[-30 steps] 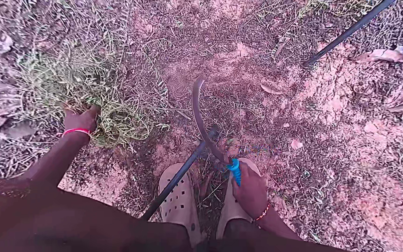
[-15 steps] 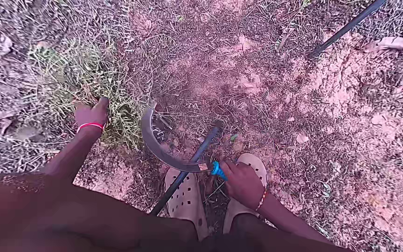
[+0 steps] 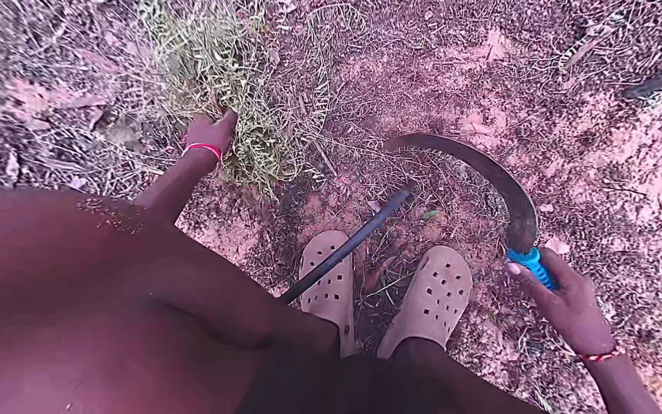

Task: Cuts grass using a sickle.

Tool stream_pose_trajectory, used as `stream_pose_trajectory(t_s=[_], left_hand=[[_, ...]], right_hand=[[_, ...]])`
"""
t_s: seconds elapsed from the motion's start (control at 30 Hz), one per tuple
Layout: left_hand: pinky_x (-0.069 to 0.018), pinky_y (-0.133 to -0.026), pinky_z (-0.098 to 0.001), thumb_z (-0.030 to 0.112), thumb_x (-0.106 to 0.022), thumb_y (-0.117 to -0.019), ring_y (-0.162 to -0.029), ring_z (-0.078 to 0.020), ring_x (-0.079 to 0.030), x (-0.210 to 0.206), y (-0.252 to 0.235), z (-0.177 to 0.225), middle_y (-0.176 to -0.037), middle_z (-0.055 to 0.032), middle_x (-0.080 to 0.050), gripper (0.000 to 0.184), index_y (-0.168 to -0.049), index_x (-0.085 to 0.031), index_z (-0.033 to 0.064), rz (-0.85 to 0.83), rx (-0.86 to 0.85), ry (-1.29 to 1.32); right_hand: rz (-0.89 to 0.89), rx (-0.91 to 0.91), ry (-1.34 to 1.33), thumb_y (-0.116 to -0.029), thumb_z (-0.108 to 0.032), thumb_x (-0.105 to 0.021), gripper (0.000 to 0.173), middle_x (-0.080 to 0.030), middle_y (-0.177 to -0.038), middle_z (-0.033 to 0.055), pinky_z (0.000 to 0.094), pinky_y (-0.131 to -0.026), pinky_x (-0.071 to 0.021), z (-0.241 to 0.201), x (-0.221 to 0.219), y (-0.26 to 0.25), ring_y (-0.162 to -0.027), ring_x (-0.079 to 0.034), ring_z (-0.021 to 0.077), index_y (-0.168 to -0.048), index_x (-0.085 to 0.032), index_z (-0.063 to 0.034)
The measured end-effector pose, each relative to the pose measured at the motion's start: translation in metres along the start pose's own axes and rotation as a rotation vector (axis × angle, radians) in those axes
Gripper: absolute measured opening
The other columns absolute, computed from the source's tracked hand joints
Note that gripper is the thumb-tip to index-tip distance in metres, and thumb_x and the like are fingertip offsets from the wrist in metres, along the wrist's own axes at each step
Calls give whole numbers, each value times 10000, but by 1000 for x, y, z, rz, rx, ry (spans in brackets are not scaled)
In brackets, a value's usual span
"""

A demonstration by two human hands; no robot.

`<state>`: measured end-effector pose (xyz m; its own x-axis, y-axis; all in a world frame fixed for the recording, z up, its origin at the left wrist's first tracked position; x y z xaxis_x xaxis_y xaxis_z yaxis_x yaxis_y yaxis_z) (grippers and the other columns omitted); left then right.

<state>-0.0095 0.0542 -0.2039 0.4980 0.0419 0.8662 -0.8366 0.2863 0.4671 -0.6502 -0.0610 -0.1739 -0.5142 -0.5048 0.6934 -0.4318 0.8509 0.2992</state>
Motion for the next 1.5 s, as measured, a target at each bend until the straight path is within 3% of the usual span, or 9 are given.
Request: stream_pose_trajectory(t_s=[0.13, 0.3, 0.53, 0.7, 0.77, 0.97, 1.23, 1.4, 1.5], left_hand=[[-339, -1124, -673, 605, -491, -1024, -1386, -486, -466, 0, 3, -4, -1424, -367, -504, 813, -1420, -462, -104, -22, 19, 82], [-366, -1132, -641, 602, -510, -1017, -1382, -457, -486, 0, -6, -11, -1433, -328, -523, 806, -1464, -444, -65, -25, -10, 132], [-352, -1146, -631, 593, -519, -1020, -1404, -446, -467, -1, 4, -9, -1462, -327, -497, 809, -1478, -419, -66, -27, 14, 113], [-348, -1139, -642, 604, -501, -1023, -1394, -465, -468, -2, 3, -4, -1439, -348, -506, 817, -1441, -452, -97, -27, 7, 85], [-346, -1142, -650, 612, -464, -1034, -1407, -483, -452, 0, 7, 0, -1458, -365, -479, 823, -1431, -457, -109, -11, -9, 8], [-321, -1165, -650, 561, -550, -1010, -1438, -485, -412, 3, 12, 18, -1511, -371, -419, 852, -1491, -377, -121, 51, -86, 30], [-318, -1192, -559, 374, -674, -985, -1464, -380, -397, -5, 50, 82, -1568, -275, -403, 843, -1609, -234, 17, -105, -283, 391], [-339, -1200, -466, 355, -613, -1018, -1481, -283, -386, -15, 25, 83, -1630, -206, -335, 851, -1649, -99, 107, -155, -318, 583], [-412, -1125, -478, 409, -537, -1053, -1353, -261, -519, -32, 27, 85, -1477, -196, -525, 606, -1499, -445, 9, -242, -235, 589]], right_hand=[[-168, 252, -66, -963, -718, -477, 757, -641, -717, 21, 186, -579, -503, -44, -12, -29, -619, -583, -35, -1050, -680, 5], [-319, 488, 189, -1003, -673, -363, 748, -667, -712, 162, 509, -495, -480, -110, -79, -52, -583, -653, 325, -1109, -717, -23], [-157, 189, 312, -974, -677, -394, 773, -586, -714, 263, 650, -560, -415, -82, -41, -103, -640, -595, 486, -1115, -617, 49], [-130, 320, 175, -980, -712, -407, 781, -626, -677, 149, 445, -505, -453, -79, -36, -67, -551, -589, 243, -1057, -696, 9], [-161, 313, 202, -968, -729, -403, 794, -656, -697, 163, 481, -501, -456, -69, -34, -57, -558, -614, 272, -1089, -718, -10], [63, -87, 174, -990, -584, -497, 675, -624, -792, 217, 554, -631, -464, -11, 7, -80, -664, -603, 320, -1143, -641, 57], [418, -289, -101, -1009, -408, -577, 538, -622, -850, 113, 290, -648, -485, 1, -3, -17, -666, -543, 67, -1234, -595, 79], [505, -387, -23, -1006, -252, -593, 570, -617, -1243, 380, 616, -980, -451, -13, -31, -11, -1112, -633, 482, -1418, -500, 131], [377, -330, 78, -975, -151, -605, 538, -588, -1300, 392, 650, -1004, -440, -35, -46, -41, -1178, -600, 542, -1420, -504, 134]])
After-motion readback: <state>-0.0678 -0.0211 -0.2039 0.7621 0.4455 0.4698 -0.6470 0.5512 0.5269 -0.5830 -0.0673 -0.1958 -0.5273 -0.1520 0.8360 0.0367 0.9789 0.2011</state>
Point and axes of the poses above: each hand's wrist, its own y-axis away from the middle knuckle, its own x-axis out of the back of the hand, z = x × y, the point moved 9 cm from there along -y, towards the middle knuckle
